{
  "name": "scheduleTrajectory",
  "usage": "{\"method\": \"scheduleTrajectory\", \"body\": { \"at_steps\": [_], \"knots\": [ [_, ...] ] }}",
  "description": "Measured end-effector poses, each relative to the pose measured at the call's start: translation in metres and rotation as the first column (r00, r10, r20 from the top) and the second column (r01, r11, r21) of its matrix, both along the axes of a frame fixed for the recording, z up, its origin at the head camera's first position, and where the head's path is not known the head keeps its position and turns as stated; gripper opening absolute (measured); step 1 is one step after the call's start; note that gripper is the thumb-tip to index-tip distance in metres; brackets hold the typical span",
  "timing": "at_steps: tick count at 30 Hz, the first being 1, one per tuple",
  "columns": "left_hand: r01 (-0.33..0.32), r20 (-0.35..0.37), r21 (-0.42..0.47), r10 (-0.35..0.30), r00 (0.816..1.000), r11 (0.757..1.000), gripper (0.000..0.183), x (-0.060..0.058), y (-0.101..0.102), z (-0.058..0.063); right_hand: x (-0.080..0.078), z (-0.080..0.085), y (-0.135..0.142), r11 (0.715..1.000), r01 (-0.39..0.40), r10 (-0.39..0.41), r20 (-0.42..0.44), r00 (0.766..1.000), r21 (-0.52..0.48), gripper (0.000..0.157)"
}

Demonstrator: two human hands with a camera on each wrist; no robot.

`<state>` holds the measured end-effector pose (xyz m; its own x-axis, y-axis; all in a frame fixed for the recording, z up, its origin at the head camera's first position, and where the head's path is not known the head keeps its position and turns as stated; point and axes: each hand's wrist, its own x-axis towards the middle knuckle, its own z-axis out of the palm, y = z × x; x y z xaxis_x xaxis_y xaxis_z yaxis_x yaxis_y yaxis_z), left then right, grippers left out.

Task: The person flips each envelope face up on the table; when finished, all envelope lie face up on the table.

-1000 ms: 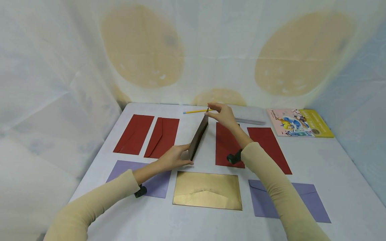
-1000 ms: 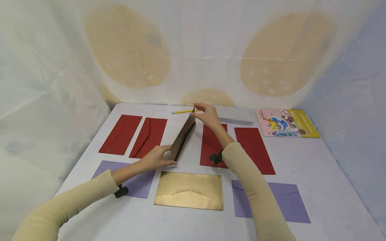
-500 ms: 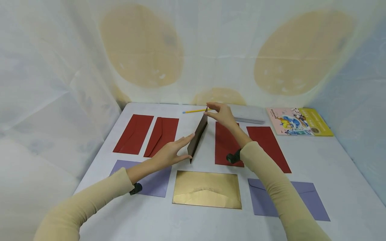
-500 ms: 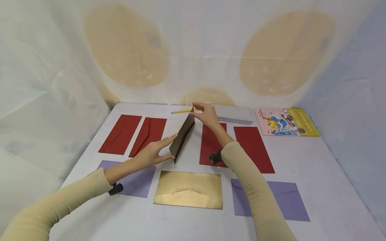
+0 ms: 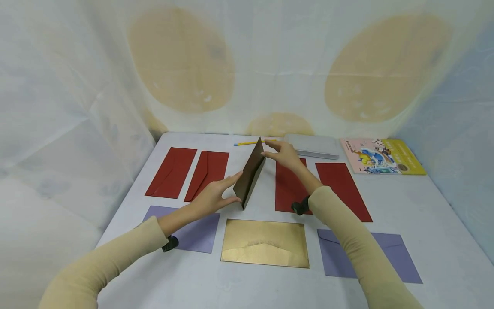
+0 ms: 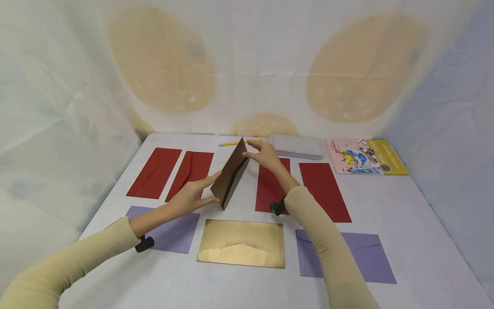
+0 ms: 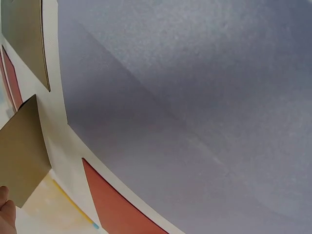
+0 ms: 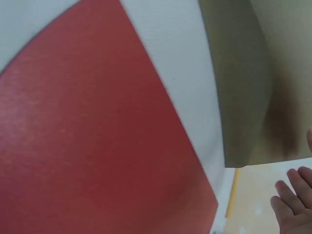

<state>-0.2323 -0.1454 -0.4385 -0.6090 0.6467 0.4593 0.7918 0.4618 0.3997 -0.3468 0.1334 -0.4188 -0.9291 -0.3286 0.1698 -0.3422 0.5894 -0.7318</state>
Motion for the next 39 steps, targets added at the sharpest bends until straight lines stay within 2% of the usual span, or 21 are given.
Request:
{"method": "scheduleTrajectory", "body": {
  "at_steps": [3,7,11,18,26,33,39],
  "knots": [
    [-0.005,-0.002,0.011,0.005,1.000,1.000,0.081,0.000,-0.002,0.000,0.001,-0.006,0.000,0.998,-0.024,0.022,0.025,0.999,0.062,0.065],
    [-0.028,0.016,0.038,0.028,0.999,0.999,0.081,0.002,-0.007,0.000,0.002,-0.013,0.000,0.995,-0.055,0.054,0.015,0.998,0.086,0.063],
    [-0.075,0.066,0.067,0.071,0.995,0.995,0.081,0.002,-0.013,-0.002,0.004,-0.018,-0.001,0.993,-0.074,0.072,0.031,0.997,0.095,0.063],
    [-0.176,0.147,0.052,0.167,0.975,0.983,0.082,0.001,-0.018,-0.011,0.009,-0.024,-0.002,0.985,-0.110,0.094,0.120,0.988,0.131,0.067],
    [-0.218,0.182,0.046,0.207,0.961,0.975,0.078,0.002,-0.017,-0.018,0.004,-0.030,-0.005,0.975,-0.110,0.093,0.097,0.991,0.195,0.070],
    [-0.281,0.237,-0.009,0.275,0.932,0.960,0.080,0.002,-0.015,-0.023,0.004,-0.031,-0.007,0.971,-0.111,0.093,0.095,0.991,0.213,0.070],
    [-0.296,0.249,-0.053,0.300,0.921,0.954,0.078,0.001,-0.014,-0.026,0.004,-0.032,-0.008,0.969,-0.116,0.099,0.088,0.991,0.217,0.070]
  ]
}}
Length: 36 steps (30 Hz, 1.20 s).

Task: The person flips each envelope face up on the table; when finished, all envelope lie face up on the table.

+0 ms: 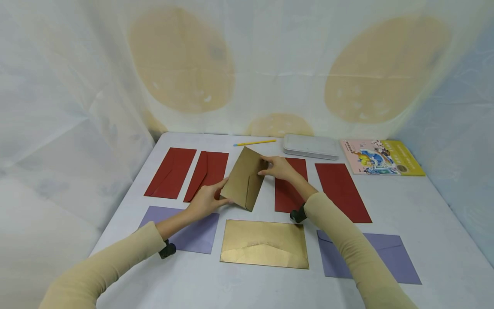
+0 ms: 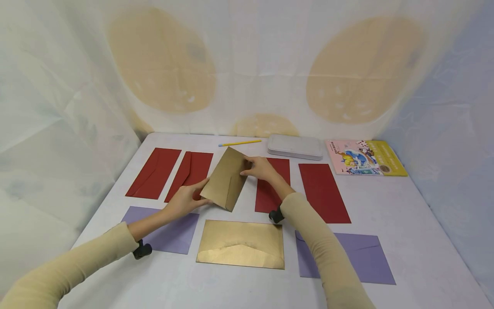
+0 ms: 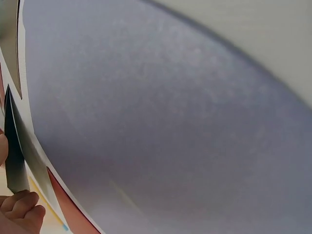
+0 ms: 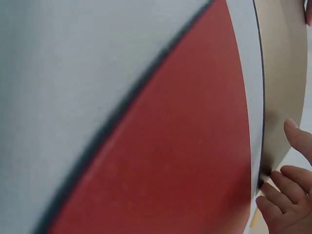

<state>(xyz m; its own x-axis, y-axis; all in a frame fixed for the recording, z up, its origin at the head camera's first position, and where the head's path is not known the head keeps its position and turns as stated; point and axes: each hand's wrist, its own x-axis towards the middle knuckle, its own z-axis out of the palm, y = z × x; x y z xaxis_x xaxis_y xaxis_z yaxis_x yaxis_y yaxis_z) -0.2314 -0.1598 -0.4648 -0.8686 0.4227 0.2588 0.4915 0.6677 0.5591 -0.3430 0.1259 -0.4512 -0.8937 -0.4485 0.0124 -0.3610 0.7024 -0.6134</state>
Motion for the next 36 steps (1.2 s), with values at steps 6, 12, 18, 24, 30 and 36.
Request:
{"method": "scheduleTrajectory", "body": {
  "at_steps": [6,12,18,24,30,36],
  "knots": [
    [0.008,0.047,-0.065,-0.005,0.999,0.998,0.073,0.000,0.002,-0.004,-0.003,-0.003,-0.001,1.000,0.006,-0.006,-0.014,1.000,0.025,0.070],
    [-0.013,0.069,-0.144,0.023,0.997,0.990,0.072,0.002,0.007,-0.003,-0.005,-0.006,-0.005,0.998,0.009,-0.009,0.000,1.000,0.062,0.071],
    [0.012,0.025,-0.220,-0.006,1.000,0.975,0.072,0.007,0.007,0.001,0.001,-0.003,-0.004,0.998,-0.005,0.007,-0.028,1.000,0.069,0.071],
    [0.163,-0.047,-0.219,-0.177,0.983,0.962,0.064,0.004,0.006,0.004,0.013,0.006,0.002,0.996,-0.025,0.032,-0.071,0.997,0.090,0.063],
    [0.285,0.017,-0.221,-0.288,0.957,0.933,0.058,0.002,0.008,0.002,0.019,0.006,0.000,0.985,-0.126,0.138,-0.105,0.985,0.116,0.051],
    [0.260,0.038,-0.246,-0.259,0.965,0.934,0.057,0.004,0.007,0.000,0.014,0.001,-0.010,0.978,-0.156,0.173,-0.113,0.978,0.141,0.054]
  ]
}}
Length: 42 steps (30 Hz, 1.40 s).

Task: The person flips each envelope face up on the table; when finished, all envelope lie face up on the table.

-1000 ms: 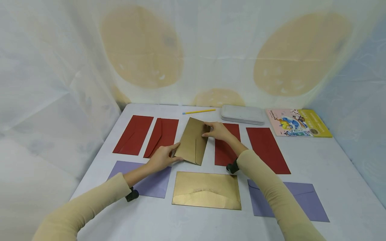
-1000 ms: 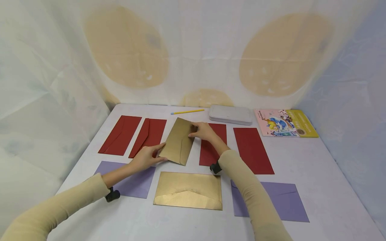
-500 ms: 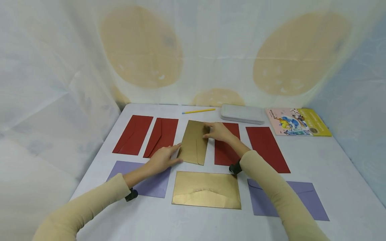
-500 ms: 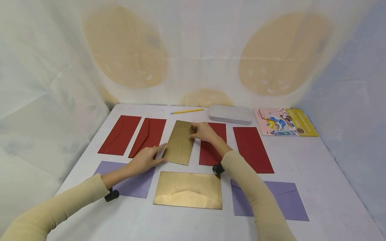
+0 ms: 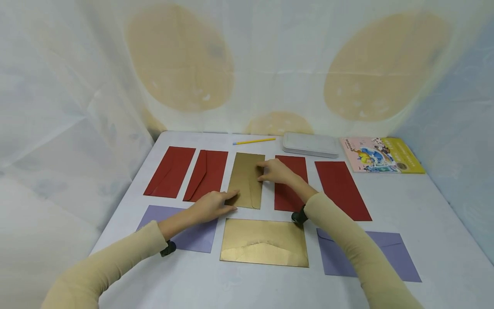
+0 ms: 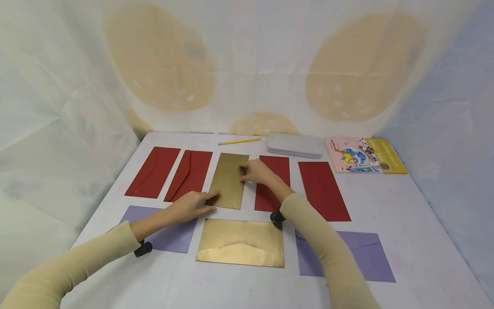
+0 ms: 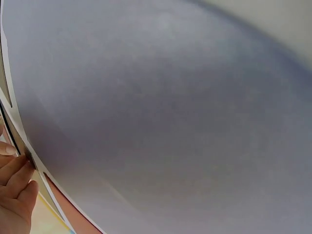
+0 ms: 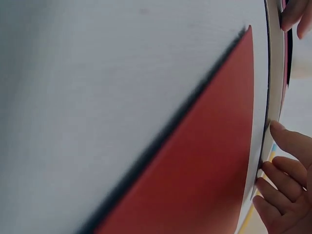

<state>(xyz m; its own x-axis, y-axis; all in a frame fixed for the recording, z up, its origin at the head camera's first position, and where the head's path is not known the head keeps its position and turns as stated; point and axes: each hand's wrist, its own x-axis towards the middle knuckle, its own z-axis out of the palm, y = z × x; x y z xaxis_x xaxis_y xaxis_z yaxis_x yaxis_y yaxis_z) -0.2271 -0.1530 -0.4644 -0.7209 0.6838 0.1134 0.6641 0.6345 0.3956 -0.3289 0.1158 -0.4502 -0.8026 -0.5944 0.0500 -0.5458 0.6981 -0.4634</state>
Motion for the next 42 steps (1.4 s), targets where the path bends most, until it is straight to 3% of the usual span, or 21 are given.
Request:
{"method": "scheduleTrajectory", "body": {
  "at_steps": [12,20,31,42],
  "knots": [
    [-0.028,0.021,0.008,0.028,0.999,1.000,0.059,0.001,-0.002,0.000,-0.005,-0.001,-0.002,1.000,0.018,-0.018,0.044,0.999,-0.009,0.058],
    [0.052,-0.015,0.124,-0.050,0.999,0.991,0.055,-0.005,0.008,0.004,0.002,0.006,0.014,0.997,0.056,-0.052,0.056,0.997,-0.056,0.059],
    [0.118,-0.040,0.099,-0.114,0.993,0.988,0.058,-0.009,0.046,0.012,0.007,0.011,0.053,0.984,0.145,-0.135,0.095,0.986,-0.102,0.060],
    [0.143,-0.023,0.043,-0.142,0.990,0.989,0.064,-0.010,0.083,0.012,0.002,0.009,0.093,0.969,0.240,-0.232,0.125,0.964,-0.050,0.064]
  ]
}}
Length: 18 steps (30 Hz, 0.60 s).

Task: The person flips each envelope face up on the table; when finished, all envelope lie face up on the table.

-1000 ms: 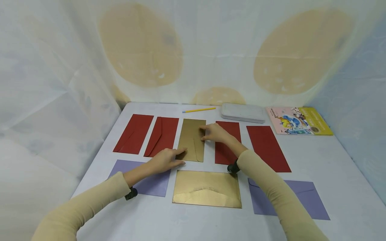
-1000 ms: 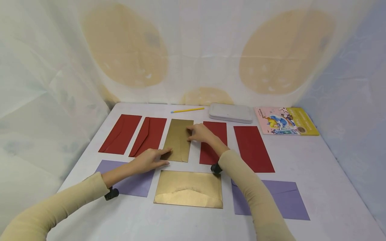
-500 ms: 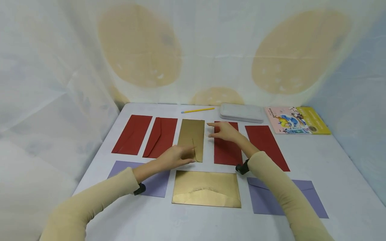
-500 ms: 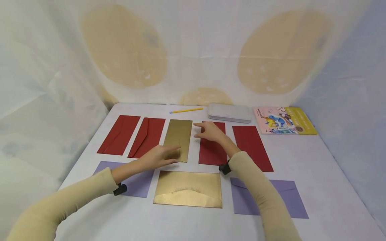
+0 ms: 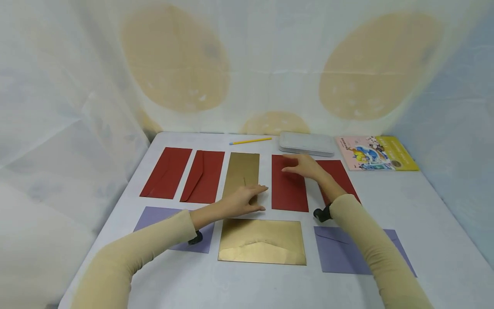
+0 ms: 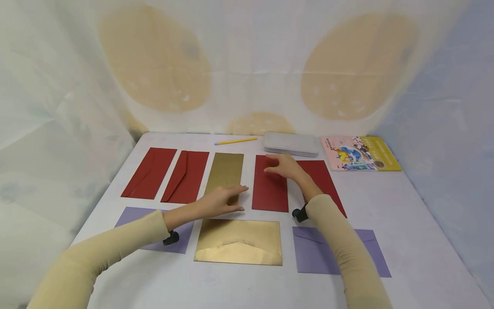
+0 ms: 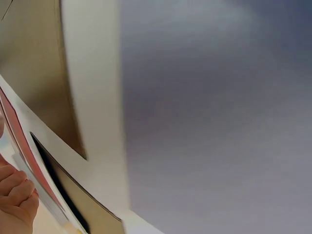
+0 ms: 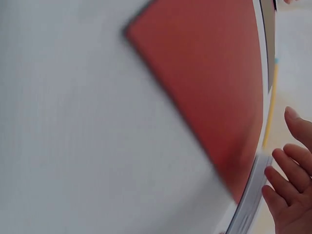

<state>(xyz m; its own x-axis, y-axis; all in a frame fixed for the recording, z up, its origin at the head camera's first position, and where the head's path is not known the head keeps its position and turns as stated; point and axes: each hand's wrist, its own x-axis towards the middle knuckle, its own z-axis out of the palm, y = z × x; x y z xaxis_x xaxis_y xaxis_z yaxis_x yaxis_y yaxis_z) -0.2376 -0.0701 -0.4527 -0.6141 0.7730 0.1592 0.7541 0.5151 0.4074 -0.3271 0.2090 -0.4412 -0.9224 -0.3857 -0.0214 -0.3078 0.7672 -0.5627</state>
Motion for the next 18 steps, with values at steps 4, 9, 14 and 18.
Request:
{"method": "scheduleTrajectory", "body": {
  "at_steps": [4,9,14,18],
  "knots": [
    [-0.004,0.011,-0.040,0.005,1.000,0.999,0.066,-0.002,0.014,0.003,-0.003,0.001,0.015,0.997,0.069,-0.069,0.024,0.997,0.025,0.065],
    [0.006,-0.003,-0.100,-0.006,1.000,0.995,0.067,-0.009,0.029,0.001,-0.006,0.001,0.032,0.992,0.121,-0.123,0.047,0.991,0.039,0.067],
    [-0.009,-0.014,-0.136,0.007,1.000,0.991,0.072,-0.016,0.038,-0.007,-0.011,-0.001,0.041,0.992,0.118,-0.121,0.059,0.991,0.044,0.069],
    [-0.035,-0.008,-0.162,0.034,0.999,0.986,0.079,-0.018,0.042,-0.010,-0.014,-0.004,0.044,0.992,0.105,-0.108,0.040,0.993,0.064,0.068]
  ]
}}
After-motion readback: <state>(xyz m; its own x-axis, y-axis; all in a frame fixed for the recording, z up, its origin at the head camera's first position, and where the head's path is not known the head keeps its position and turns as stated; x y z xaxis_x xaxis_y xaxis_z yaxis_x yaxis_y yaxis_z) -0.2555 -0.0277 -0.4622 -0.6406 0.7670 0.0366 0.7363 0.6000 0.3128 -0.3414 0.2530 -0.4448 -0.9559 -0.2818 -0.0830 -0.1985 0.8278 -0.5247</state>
